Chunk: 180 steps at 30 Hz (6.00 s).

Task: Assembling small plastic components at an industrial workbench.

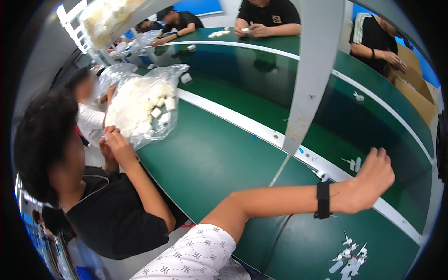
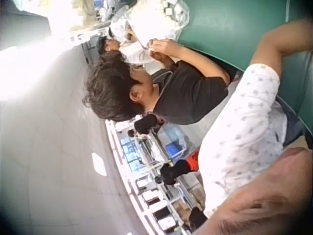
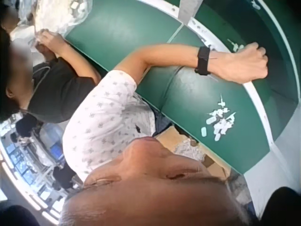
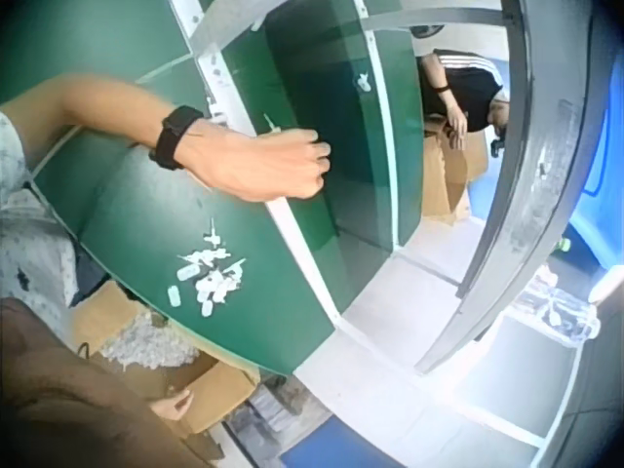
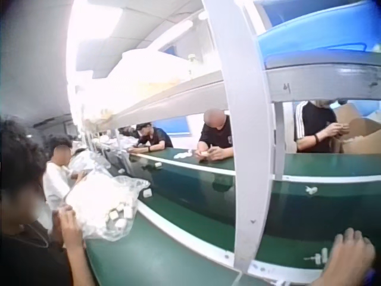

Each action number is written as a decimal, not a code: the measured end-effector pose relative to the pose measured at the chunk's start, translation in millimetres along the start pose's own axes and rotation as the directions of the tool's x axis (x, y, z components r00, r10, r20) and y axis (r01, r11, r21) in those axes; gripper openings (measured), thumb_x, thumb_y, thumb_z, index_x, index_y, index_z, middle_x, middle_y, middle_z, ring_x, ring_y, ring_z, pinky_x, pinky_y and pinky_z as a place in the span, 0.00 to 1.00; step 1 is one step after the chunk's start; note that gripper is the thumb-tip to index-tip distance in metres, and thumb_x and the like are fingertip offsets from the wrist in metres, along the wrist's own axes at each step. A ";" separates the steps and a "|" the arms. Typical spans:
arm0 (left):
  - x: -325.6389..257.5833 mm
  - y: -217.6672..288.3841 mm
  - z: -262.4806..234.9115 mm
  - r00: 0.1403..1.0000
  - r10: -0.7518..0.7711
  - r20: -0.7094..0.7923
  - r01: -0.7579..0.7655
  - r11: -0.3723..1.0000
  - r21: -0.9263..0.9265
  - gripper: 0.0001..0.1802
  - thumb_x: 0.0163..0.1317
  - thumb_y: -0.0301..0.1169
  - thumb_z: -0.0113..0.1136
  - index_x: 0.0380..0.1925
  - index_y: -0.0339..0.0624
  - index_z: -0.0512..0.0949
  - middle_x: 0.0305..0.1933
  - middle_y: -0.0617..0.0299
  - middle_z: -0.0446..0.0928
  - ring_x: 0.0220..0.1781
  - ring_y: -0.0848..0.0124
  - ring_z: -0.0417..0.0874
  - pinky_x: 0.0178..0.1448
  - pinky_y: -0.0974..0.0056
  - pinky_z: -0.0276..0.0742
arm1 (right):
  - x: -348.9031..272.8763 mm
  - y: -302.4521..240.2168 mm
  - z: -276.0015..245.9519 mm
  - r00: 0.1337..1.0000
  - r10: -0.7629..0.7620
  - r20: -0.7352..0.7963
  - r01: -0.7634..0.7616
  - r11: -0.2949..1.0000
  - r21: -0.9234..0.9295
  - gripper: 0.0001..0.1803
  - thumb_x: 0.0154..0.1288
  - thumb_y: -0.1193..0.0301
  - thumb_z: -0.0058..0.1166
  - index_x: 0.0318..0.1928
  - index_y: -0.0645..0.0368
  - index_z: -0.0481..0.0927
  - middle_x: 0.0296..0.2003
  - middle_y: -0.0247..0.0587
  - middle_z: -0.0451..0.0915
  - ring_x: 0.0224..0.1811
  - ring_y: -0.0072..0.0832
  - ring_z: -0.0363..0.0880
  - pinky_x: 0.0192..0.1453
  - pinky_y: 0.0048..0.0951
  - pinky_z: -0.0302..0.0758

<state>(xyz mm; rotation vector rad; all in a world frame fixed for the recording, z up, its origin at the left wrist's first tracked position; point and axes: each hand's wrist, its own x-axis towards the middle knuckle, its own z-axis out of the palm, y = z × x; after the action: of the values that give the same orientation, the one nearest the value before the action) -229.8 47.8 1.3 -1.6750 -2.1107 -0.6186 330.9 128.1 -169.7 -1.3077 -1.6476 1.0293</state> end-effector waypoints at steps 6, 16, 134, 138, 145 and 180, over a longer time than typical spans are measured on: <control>-41.8 57.9 -43.1 0.831 0.541 0.130 -0.217 0.531 -0.819 0.19 0.64 0.32 0.62 0.52 0.34 0.75 0.43 0.53 0.75 0.46 0.56 0.79 0.46 0.56 0.78 | -139.1 -9.9 -174.9 0.772 0.363 -0.522 -0.289 0.932 0.221 0.26 0.77 0.71 0.33 0.71 0.63 0.69 0.67 0.46 0.75 0.63 0.24 0.77 0.62 0.23 0.77; -96.4 170.8 -68.8 0.056 0.902 0.429 -0.110 0.433 -0.895 0.25 0.62 0.29 0.64 0.59 0.34 0.76 0.56 0.45 0.79 0.55 0.43 0.79 0.58 0.49 0.77 | -155.7 123.3 -148.0 0.611 0.636 -0.472 -0.785 0.409 -0.464 0.15 0.56 0.61 0.67 0.19 0.58 0.84 0.22 0.42 0.85 0.20 0.33 0.83 0.28 0.34 0.80; -76.2 145.4 -37.3 0.894 0.367 -0.256 -0.382 0.329 -0.864 0.15 0.35 0.12 0.59 0.26 0.34 0.85 0.27 0.57 0.84 0.24 0.62 0.85 0.29 0.65 0.80 | -61.1 -252.1 139.0 0.755 -0.644 -0.124 0.655 0.748 0.109 0.16 0.51 0.73 0.76 0.42 0.58 0.89 0.33 0.33 0.86 0.22 0.21 0.81 0.23 0.20 0.74; -75.5 146.3 -39.0 0.892 0.362 -0.272 -0.394 0.326 -0.859 0.15 0.35 0.11 0.60 0.27 0.34 0.86 0.27 0.57 0.84 0.24 0.62 0.85 0.29 0.66 0.80 | -60.9 -252.4 139.1 0.753 -0.648 -0.114 0.658 0.746 0.107 0.16 0.51 0.73 0.77 0.42 0.59 0.89 0.33 0.34 0.86 0.22 0.20 0.82 0.23 0.21 0.74; -71.8 140.7 -41.4 0.906 0.358 -0.226 -0.349 0.328 -0.878 0.05 0.49 0.15 0.66 0.28 0.33 0.84 0.26 0.54 0.83 0.24 0.61 0.85 0.30 0.64 0.79 | -60.4 -253.4 144.1 0.810 -0.574 -0.118 0.586 0.791 0.176 0.16 0.52 0.75 0.76 0.43 0.60 0.88 0.36 0.38 0.87 0.25 0.21 0.84 0.26 0.22 0.78; -65.0 177.1 -31.6 0.886 0.385 0.259 0.294 -0.034 -0.955 0.13 0.58 0.21 0.73 0.44 0.38 0.89 0.50 0.52 0.85 0.54 0.63 0.84 0.60 0.59 0.77 | -49.6 -225.9 115.5 0.965 -0.080 0.249 -0.130 0.682 0.720 0.14 0.66 0.75 0.68 0.47 0.66 0.79 0.34 0.41 0.84 0.24 0.15 0.78 0.24 0.16 0.70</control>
<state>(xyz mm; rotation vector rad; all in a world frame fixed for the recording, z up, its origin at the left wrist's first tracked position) -42.0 12.2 11.2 -2.8235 -1.6691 -2.5112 153.4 32.8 -7.7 -0.6561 -1.1548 1.7137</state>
